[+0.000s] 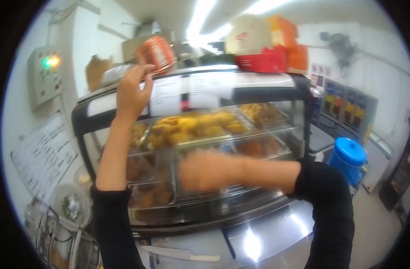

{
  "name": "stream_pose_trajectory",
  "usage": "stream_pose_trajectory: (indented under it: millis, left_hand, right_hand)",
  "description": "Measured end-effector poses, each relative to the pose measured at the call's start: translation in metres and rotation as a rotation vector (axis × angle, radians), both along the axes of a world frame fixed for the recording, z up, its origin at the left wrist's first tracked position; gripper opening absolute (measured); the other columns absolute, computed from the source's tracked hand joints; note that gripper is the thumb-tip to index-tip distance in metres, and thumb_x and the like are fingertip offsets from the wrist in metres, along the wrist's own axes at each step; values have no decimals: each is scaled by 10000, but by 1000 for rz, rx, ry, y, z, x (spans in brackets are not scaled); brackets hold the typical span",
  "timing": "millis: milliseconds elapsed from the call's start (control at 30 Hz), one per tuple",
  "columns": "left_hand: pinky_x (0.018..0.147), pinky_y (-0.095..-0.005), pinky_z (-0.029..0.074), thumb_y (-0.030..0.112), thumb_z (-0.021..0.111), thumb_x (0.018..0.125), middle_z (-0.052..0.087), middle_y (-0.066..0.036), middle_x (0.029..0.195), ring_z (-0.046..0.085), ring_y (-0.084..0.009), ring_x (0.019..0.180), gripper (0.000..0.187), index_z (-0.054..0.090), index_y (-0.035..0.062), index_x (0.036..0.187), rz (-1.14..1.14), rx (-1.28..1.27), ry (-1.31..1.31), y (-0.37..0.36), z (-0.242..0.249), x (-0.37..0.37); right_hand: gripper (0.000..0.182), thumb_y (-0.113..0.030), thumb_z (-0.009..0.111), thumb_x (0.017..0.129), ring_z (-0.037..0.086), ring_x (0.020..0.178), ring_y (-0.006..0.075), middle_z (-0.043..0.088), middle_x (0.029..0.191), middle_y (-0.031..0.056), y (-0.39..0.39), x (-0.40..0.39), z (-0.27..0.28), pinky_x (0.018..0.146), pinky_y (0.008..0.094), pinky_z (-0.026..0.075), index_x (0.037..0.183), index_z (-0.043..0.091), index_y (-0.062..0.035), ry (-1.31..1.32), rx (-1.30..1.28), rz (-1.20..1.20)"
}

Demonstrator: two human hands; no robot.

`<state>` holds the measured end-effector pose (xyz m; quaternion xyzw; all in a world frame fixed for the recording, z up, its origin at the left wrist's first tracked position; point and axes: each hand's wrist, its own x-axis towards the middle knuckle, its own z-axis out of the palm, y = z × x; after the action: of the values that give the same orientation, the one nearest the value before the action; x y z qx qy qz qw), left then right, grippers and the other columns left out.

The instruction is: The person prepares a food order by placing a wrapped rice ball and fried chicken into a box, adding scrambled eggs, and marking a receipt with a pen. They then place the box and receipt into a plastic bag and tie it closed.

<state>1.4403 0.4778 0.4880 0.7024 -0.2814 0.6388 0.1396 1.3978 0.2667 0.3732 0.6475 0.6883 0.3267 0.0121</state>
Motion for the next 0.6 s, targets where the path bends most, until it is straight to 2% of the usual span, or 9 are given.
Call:
stream_pose_trajectory:
  millis: [67, 133, 167, 200, 267, 333, 433, 500, 600]
  left_hand:
    - [724, -344, 460, 59, 523, 774, 612, -111, 842, 588, -253, 786, 144, 610, 45, 888, -76, 17, -39, -60, 10, -2]
    - [714, -320, 464, 52, 511, 793, 606, -116, 826, 594, -240, 781, 149, 605, 28, 906, -112, 43, -93, -101, 12, -1]
    - [708, -309, 466, 48, 505, 802, 603, -119, 818, 597, -234, 779, 152, 602, 20, 915, -121, 53, -122, -121, 11, 0]
    - [710, -312, 467, 51, 513, 794, 602, -118, 817, 595, -235, 780, 145, 602, 20, 904, -125, 55, -113, -141, 6, 0]
    - [712, -317, 468, 57, 528, 778, 600, -116, 814, 593, -237, 781, 132, 601, 19, 882, -118, 53, -96, -181, -3, 1]
    - [716, -339, 469, 59, 564, 736, 610, -98, 817, 594, -239, 781, 115, 601, 30, 841, -119, 135, -156, -226, -17, 13]
    - [868, -343, 427, 121, 642, 690, 556, -145, 1037, 532, -270, 1000, 355, 553, 8, 1014, 156, 265, -30, -286, -29, 32]
    - [964, -343, 370, 188, 694, 672, 479, -184, 1175, 457, -298, 1129, 567, 482, -15, 1158, 349, 245, -195, -313, -32, 60]
    - [1055, -360, 256, 326, 750, 614, 327, -214, 1309, 304, -341, 1251, 904, 298, -47, 1302, 460, 143, -113, -327, -20, 60]
  right_hand:
    - [80, -148, 579, 699, 607, 729, 226, 598, 707, 80, -51, -7, 0, 613, 363, 497, 673, 621, -85, -84, -204, -68]
    - [68, -127, 578, 709, 605, 727, 251, 604, 745, 92, -101, -8, 54, 631, 380, 498, 713, 620, -74, -50, -28, -724]
    - [82, -100, 559, 729, 601, 755, 267, 598, 774, 101, -131, 14, 87, 638, 392, 498, 774, 616, -61, -41, 26, -824]
    - [108, -71, 526, 744, 596, 823, 275, 599, 818, 114, -165, 54, 103, 657, 394, 501, 811, 608, -50, -213, 377, -868]
    - [169, -52, 462, 774, 585, 880, 281, 596, 885, 123, -216, 90, 154, 739, 388, 491, 861, 607, -56, -312, 780, -772]
    - [238, -62, 430, 796, 586, 908, 295, 616, 945, 143, -245, 142, 194, 768, 372, 485, 927, 629, -63, -418, 841, -546]
    - [259, -91, 471, 802, 596, 904, 287, 633, 959, 162, -252, 186, 232, 791, 351, 473, 995, 642, -67, 10, 404, -691]
    - [252, -127, 526, 792, 602, 870, 266, 646, 926, 156, -257, 181, 239, 789, 339, 465, 1002, 646, -54, 111, 352, -569]
    - [255, -154, 594, 769, 605, 805, 212, 659, 893, 134, -264, 151, 238, 760, 308, 460, 979, 648, -19, 277, 264, -518]
